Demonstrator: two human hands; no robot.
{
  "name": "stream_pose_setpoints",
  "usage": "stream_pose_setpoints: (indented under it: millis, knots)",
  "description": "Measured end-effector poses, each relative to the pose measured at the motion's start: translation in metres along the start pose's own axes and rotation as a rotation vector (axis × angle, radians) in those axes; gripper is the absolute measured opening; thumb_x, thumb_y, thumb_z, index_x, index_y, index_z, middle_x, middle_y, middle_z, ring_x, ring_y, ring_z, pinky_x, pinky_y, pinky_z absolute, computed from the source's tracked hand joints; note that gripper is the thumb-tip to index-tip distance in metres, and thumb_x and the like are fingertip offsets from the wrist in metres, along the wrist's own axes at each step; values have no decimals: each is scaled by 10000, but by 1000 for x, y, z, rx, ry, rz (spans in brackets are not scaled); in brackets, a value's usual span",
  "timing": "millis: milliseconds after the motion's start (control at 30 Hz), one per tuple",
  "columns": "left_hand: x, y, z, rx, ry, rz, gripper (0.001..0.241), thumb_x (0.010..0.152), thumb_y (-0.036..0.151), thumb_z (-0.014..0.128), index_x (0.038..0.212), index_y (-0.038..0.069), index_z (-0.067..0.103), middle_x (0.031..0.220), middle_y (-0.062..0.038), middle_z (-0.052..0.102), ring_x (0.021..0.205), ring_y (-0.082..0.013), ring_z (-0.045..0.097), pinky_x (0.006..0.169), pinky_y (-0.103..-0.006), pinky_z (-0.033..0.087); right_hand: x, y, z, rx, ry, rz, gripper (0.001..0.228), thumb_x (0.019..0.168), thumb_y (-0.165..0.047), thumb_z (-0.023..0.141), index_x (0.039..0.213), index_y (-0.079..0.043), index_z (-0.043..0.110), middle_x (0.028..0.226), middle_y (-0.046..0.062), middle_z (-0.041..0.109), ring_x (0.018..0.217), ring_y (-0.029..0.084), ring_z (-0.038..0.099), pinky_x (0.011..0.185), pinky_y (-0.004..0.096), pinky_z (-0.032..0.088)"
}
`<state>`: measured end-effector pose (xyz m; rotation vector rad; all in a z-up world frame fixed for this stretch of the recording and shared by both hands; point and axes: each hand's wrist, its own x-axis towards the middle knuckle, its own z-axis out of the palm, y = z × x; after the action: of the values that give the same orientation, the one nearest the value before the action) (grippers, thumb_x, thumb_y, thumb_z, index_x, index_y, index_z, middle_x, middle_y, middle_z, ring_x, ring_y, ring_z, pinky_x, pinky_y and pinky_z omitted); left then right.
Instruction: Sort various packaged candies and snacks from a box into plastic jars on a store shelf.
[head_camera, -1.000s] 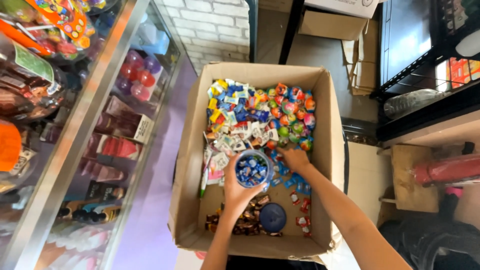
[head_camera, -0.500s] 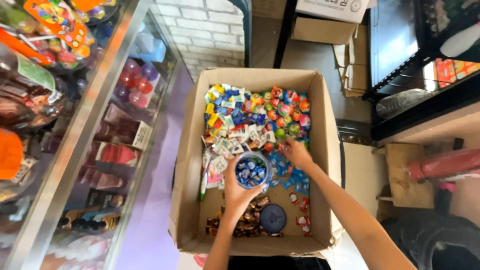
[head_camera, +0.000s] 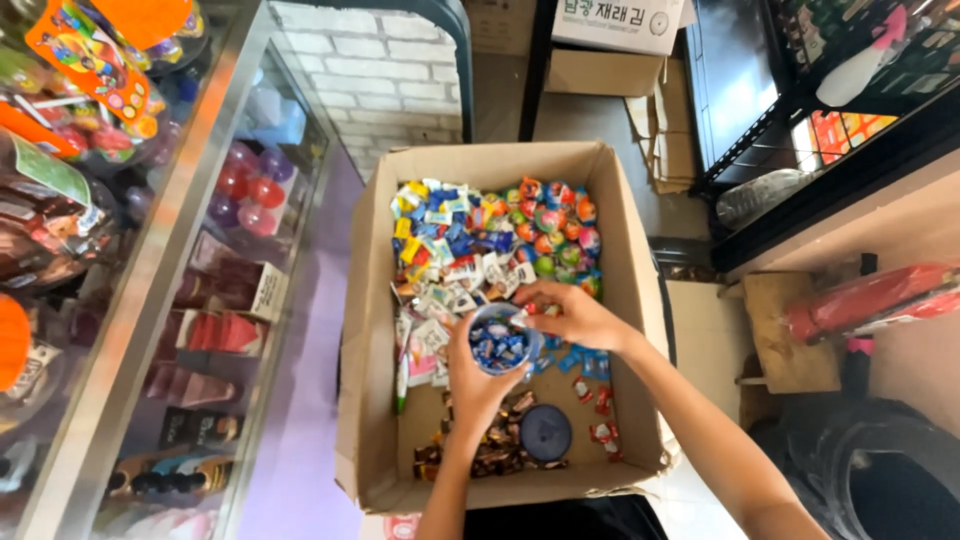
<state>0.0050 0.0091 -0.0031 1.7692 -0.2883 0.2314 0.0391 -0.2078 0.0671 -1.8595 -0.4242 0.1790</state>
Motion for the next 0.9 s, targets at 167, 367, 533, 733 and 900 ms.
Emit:
stream_pose_setpoints:
  millis: [167,367,533,733,900]
  knots:
    - [0,5,-2,-31,-4,-5,980,607,182,965,1437,73,456,1341,-160,567,1242,-341,585,1065,-457,468,-4,11,12,-28,121,260,230,908,-112,773,1113,-9,751,1011,89,749,867,132,675,703,297,568]
    - [-1,8,-5,-17,-8,22,1001,602,170,963,1452,65,446,1374,-175,548,1270,-350,567,1076,-455,455,0,0,19,-9,244,92,294,940,-104,709,1224,-28,724,1171,20,733,990,66,667,804,244,559]
    - [-1,8,-6,-12,-11,38,1007,608,165,963,1461,60,438,1388,-180,539,1280,-355,558,1085,-461,443,-6,1,22,326,282,319,418,967,-101,627,1372,-52,720,827,53,645,681,107,545,591,262,442]
    - [0,4,-1,-9,9,7,1009,568,144,951,1439,61,447,1359,-180,549,1256,-356,568,1071,-468,454,-4,-1,36,26,159,116,311,885,-54,766,1173,-5,660,916,18,744,856,70,694,714,273,575]
    - [0,6,-4,-65,-43,-83,965,638,180,945,1449,76,432,1361,-167,536,1238,-336,601,1018,-456,519,7,-60,41,-325,42,415,668,779,-114,841,1391,-127,574,674,92,652,605,142,619,597,337,493]
